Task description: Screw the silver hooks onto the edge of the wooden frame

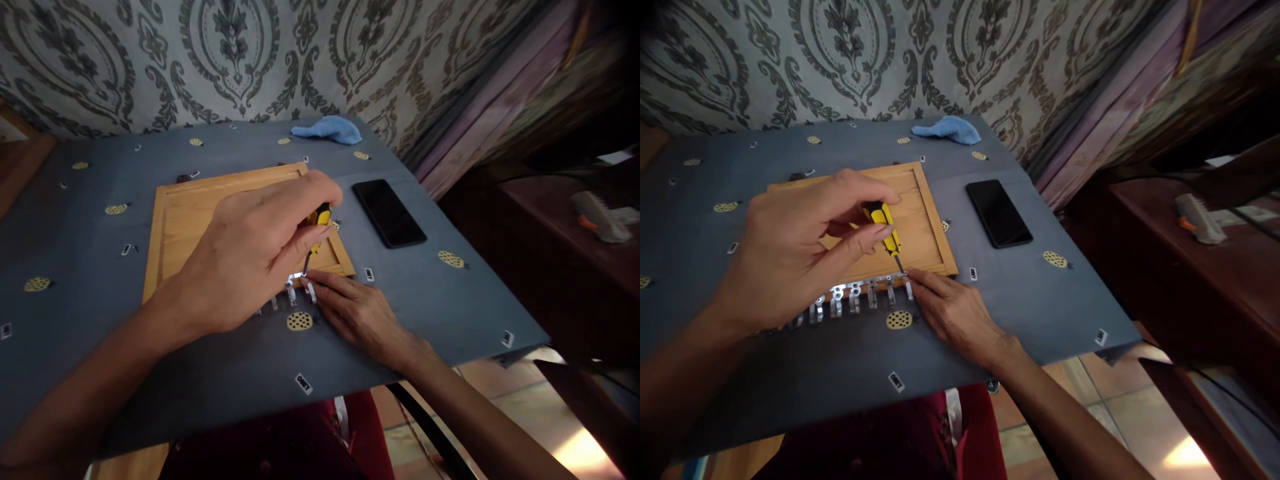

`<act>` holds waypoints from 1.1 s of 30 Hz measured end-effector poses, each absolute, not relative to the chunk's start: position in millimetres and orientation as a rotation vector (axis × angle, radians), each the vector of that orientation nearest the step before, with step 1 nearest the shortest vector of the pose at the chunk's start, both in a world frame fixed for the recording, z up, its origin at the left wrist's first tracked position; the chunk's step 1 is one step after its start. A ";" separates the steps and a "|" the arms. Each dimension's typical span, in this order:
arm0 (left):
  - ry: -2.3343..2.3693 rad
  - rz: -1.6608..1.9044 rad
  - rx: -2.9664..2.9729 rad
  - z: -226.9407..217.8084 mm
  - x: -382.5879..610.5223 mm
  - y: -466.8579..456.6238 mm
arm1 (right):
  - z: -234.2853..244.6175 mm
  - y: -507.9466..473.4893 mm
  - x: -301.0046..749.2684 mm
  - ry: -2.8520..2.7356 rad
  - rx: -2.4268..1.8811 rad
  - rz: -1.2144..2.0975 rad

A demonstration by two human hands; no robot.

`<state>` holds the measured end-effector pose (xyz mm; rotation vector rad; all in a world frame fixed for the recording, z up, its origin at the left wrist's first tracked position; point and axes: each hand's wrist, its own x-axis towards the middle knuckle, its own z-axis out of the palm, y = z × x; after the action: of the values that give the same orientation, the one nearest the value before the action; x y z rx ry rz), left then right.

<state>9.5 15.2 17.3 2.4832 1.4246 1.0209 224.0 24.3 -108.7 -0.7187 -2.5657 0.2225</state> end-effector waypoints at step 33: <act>1.427 0.834 2.408 9.2 18.2 18.3 | -106.4 23.7 222.8 -2.571 -0.717 0.198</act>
<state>18.2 18.3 9.2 2.4078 1.4271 0.8342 222.8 23.7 -106.4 -0.7171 -2.5710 0.1978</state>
